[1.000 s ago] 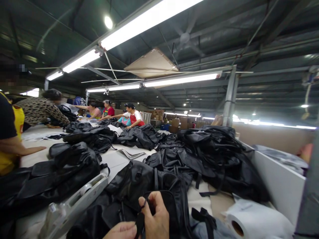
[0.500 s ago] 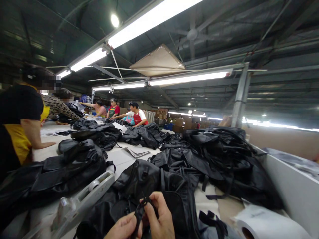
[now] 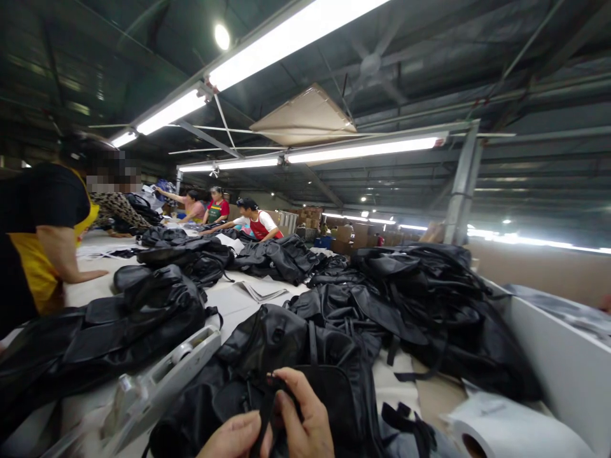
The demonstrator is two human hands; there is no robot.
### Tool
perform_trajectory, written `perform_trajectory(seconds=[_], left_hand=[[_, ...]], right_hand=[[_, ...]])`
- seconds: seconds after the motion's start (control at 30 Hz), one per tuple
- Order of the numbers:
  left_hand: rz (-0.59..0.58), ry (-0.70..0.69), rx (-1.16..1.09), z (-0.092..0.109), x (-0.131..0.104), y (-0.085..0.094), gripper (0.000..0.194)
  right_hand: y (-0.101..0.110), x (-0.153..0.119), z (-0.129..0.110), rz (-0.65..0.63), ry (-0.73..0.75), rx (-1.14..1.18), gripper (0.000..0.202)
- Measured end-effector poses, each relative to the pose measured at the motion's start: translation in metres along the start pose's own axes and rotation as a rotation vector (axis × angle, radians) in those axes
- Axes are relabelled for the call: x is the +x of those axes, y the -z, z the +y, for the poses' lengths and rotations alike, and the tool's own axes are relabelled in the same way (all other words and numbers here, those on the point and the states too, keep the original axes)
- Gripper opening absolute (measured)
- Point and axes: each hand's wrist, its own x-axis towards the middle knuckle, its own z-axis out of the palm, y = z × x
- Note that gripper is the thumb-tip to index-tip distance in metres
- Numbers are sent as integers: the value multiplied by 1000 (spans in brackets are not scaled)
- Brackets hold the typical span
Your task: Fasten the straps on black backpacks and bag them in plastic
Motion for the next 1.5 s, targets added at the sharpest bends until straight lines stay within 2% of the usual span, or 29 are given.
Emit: perform_trajectory(seconds=[0.2,0.3,0.43,0.6,0.7,0.77,0.87,0.97,1.07,1.13,1.2,1.37,1.5], left_hand=[[-44,-57,-214,-5,3,5,50],[25,-86,-209,-4,2,4,50],[142,-74,-161,8,-7,-1,46],[156,-108,-134,27,-20,2,47],[135,-121,-128,40,-30,-1,52],[138,-88,-114,48,-40,-6,47],[215,-22,-91,59,-55,-12,33],[267,8,-38,66,-68,-13,30],[304,-33,2,68,-78,-7,27],[318,-95,-50,69,-83,-2,25],[276,-154,-142,67,-85,3,21],[60,-297,-291,65,-87,11,16],[-10,-356,-393,65,-90,14,12]], right_hand=[[-2,-4,-6,-39,43,17,29],[-4,-5,-6,-101,57,11,29],[-5,-2,-5,-117,169,-1,21],[-5,-1,-15,-212,343,-87,19],[-8,-4,-24,-255,341,-82,17],[-11,-8,-30,-288,331,-55,16],[-14,-11,-39,-352,286,-28,18],[-16,-14,-49,-411,234,-35,21],[-19,-17,-56,-441,218,-62,26],[-21,-19,-58,-472,197,-75,24],[-23,-20,-58,-507,190,-59,20],[-31,-23,-57,-531,291,1,14],[-41,-24,-50,-575,402,-29,18]])
